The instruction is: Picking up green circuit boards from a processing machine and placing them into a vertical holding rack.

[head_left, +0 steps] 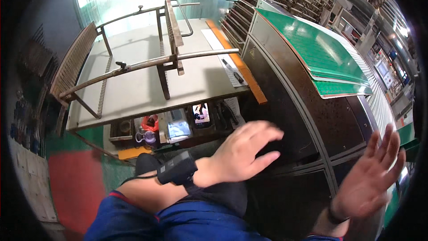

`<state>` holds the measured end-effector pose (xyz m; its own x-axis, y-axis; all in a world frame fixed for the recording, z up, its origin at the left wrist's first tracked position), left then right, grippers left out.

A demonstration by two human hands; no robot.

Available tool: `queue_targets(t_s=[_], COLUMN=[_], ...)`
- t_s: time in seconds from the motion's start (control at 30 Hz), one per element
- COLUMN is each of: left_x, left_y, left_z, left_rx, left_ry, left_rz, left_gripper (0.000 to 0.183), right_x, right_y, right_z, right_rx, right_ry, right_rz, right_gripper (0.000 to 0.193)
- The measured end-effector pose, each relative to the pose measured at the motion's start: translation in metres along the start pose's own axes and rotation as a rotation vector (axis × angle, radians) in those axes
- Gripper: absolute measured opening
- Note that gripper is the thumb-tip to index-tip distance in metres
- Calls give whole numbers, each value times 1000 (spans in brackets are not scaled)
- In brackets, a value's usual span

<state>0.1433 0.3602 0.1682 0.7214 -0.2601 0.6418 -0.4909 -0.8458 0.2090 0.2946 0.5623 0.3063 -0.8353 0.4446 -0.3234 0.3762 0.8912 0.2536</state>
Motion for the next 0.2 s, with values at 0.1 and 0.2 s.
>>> queue_targets(t_s=[0.1,0.2], left_x=[-6,-11], left_y=[-16,-19], left_z=[29,26], left_rx=[-157,-233], left_ry=[27,16], left_rz=[77,142], left_gripper=[15,17], right_x=[20,16], right_y=[79,95], right_z=[-24,-60], right_rx=[-176,-572], right_ry=[-106,-307], right_rz=[664,1350], right_gripper=[57,59])
Point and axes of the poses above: each hand's wrist, its own z-axis away from the middle knuckle, its own y-axis out of the back of the hand, x = y × z, the point moved 7 cm from there along -z, towards the middle knuckle, and after that the axes turned 13 degrees about z, right-handed, at the moved point
